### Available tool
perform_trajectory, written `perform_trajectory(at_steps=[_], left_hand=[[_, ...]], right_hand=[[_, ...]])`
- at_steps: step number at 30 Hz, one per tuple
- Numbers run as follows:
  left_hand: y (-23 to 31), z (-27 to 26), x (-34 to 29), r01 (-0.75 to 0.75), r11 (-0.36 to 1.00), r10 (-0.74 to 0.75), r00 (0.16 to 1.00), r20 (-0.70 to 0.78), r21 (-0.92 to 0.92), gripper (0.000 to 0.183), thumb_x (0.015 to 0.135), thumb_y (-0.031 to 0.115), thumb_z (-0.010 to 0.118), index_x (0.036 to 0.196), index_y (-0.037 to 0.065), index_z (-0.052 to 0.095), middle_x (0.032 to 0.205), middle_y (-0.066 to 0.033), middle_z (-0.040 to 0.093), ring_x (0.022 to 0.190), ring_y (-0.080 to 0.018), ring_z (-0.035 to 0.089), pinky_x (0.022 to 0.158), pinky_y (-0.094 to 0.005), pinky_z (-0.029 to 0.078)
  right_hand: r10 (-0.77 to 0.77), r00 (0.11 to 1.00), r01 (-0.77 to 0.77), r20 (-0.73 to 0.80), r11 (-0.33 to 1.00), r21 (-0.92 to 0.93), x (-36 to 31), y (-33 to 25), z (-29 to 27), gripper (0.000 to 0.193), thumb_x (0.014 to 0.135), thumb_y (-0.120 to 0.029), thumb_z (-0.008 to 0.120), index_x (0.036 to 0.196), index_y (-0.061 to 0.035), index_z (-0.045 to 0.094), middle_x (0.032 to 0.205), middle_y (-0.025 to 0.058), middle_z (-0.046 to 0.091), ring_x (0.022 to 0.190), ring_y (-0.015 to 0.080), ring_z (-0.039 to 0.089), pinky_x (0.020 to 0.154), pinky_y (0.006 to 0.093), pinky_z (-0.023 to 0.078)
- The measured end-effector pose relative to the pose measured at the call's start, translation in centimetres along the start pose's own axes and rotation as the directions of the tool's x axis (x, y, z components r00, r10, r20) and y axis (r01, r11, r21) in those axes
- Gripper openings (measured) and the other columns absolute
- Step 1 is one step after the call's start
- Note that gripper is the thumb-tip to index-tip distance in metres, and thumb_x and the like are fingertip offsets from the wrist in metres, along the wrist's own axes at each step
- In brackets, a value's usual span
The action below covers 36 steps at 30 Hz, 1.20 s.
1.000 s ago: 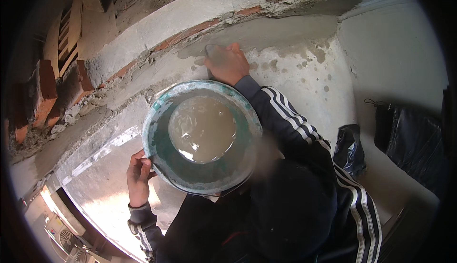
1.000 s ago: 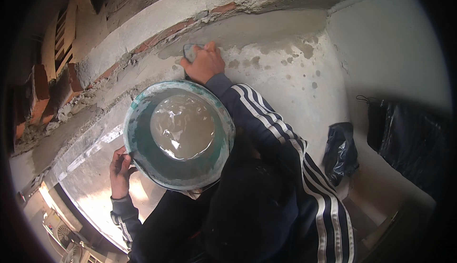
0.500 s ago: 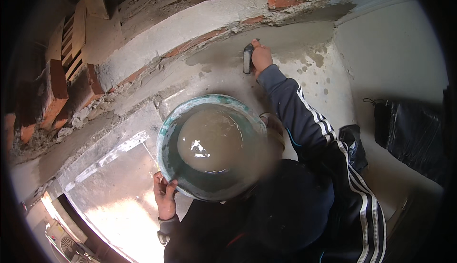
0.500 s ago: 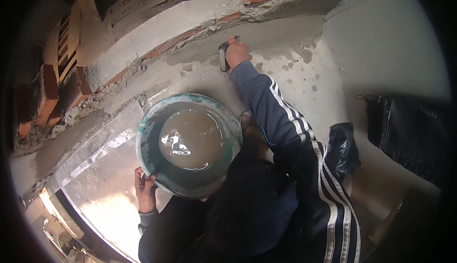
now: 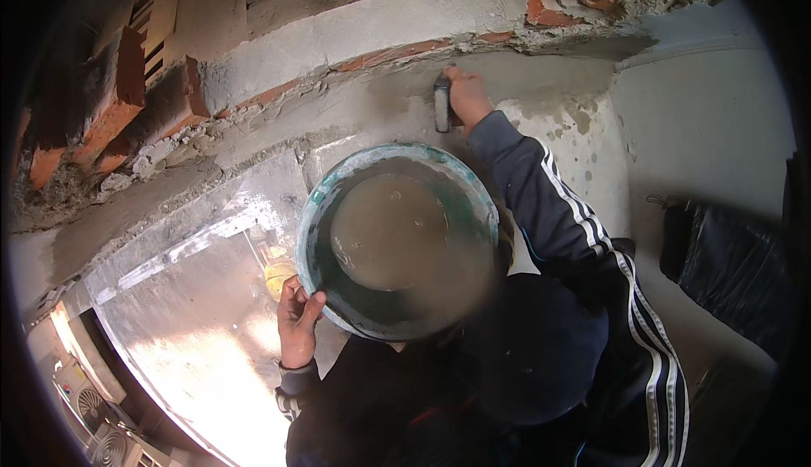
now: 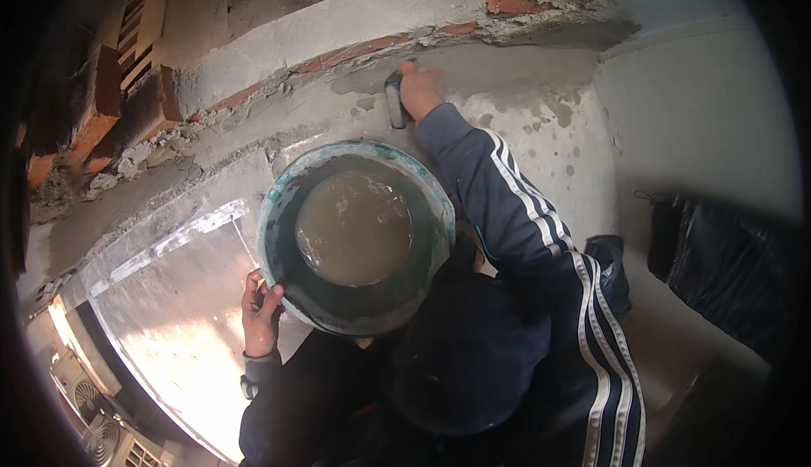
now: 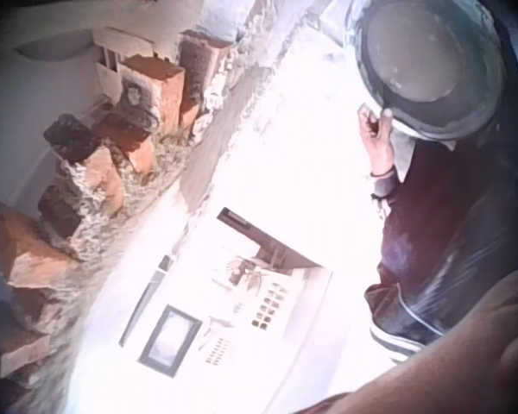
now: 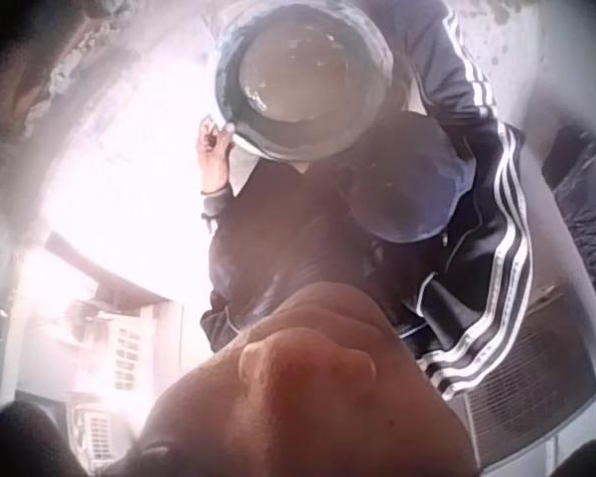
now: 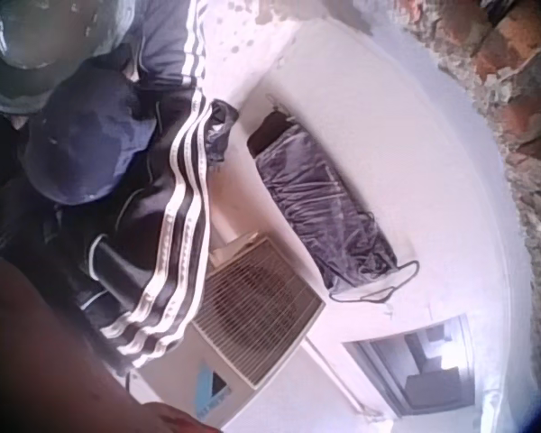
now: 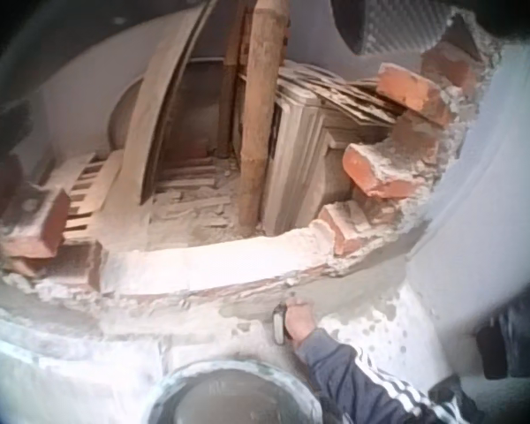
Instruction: The person repeatedly dips a rectangular sponge into a bucket of water and rubs it against a partially plastered brick wall. The person occasionally pauses to adjust position or interact with nearby items on the floor.
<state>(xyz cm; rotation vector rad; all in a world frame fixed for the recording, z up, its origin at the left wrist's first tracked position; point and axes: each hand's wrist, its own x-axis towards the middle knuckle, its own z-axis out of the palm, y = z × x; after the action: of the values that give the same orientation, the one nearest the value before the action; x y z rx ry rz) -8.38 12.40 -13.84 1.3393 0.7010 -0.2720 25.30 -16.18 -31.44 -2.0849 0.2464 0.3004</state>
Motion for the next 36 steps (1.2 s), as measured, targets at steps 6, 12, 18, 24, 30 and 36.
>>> perform_trajectory(at_steps=[6,12,18,24,30,36], left_hand=[[0.1,0.2,0.4,0.026,0.999,-0.026,1.000,0.014,-0.040,0.037,0.084,0.017,0.063,0.117,0.011,0.048,0.078,0.0077,0.046,0.069,-0.0018,0.043,0.061,-0.0174,0.034],[0.4,0.3,0.5,0.033,0.997,-0.030,0.998,0.048,-0.066,0.038,0.084,0.016,0.062,0.118,0.010,0.046,0.081,0.0065,0.050,0.070,-0.0024,0.044,0.060,-0.0179,0.036],[0.1,0.0,0.2,0.039,0.998,-0.037,0.999,0.032,-0.055,0.039,0.085,0.016,0.061,0.120,0.010,0.045,0.084,0.0052,0.053,0.071,-0.0024,0.046,0.061,-0.0178,0.036],[0.1,0.1,0.6,0.050,0.990,-0.044,0.998,0.051,-0.130,0.036,0.086,0.006,0.058,0.120,0.006,0.044,0.089,0.0021,0.056,0.073,-0.0028,0.047,0.062,-0.0179,0.037],[0.1,0.1,0.7,0.045,0.988,-0.033,0.996,0.078,-0.150,0.037,0.086,0.006,0.058,0.119,0.007,0.044,0.089,0.0031,0.056,0.072,-0.0024,0.047,0.061,-0.0170,0.036],[-0.6,-0.3,0.4,0.056,0.987,-0.051,0.998,0.038,-0.150,0.037,0.085,0.006,0.059,0.119,0.007,0.044,0.089,0.0034,0.056,0.072,-0.0022,0.046,0.061,-0.0173,0.036]], right_hand=[[-0.114,0.993,0.069,-0.012,0.685,-0.725,0.3,-2.9,-0.9,0.036,0.089,-0.026,0.044,0.118,-0.0057,0.048,0.104,0.0149,0.057,0.080,0.0290,0.062,0.070,0.0436,0.049],[0.093,0.950,0.052,0.297,0.893,-0.447,-4.2,-9.8,3.1,0.036,0.092,-0.019,0.031,0.116,-0.0058,0.054,0.115,0.0270,0.052,0.093,0.0377,0.059,0.076,0.0408,0.048],[0.159,0.970,-0.198,0.182,0.954,0.227,-5.3,-8.0,-1.8,0.037,0.082,-0.038,0.054,0.093,-0.0021,0.052,0.076,0.0100,0.056,0.050,0.0196,0.053,0.045,0.0325,0.045],[0.095,0.940,-0.121,-0.327,0.991,-0.059,-0.3,-2.0,-4.5,0.039,0.080,-0.039,0.057,0.091,-0.0010,0.058,0.081,0.0147,0.061,0.078,0.0253,0.058,0.072,0.0351,0.046],[0.149,0.988,-0.152,-0.031,0.973,-0.172,-4.9,-7.4,0.2,0.049,0.077,-0.046,0.055,0.098,-0.0018,0.063,0.099,0.0213,0.063,0.098,0.0355,0.058,0.088,0.0366,0.044],[-0.101,0.993,0.110,0.059,0.975,-0.191,-7.5,-7.9,-1.0,0.047,0.078,-0.048,0.058,0.106,-0.0113,0.064,0.104,0.0168,0.062,0.097,0.0340,0.059,0.086,0.0396,0.045]])
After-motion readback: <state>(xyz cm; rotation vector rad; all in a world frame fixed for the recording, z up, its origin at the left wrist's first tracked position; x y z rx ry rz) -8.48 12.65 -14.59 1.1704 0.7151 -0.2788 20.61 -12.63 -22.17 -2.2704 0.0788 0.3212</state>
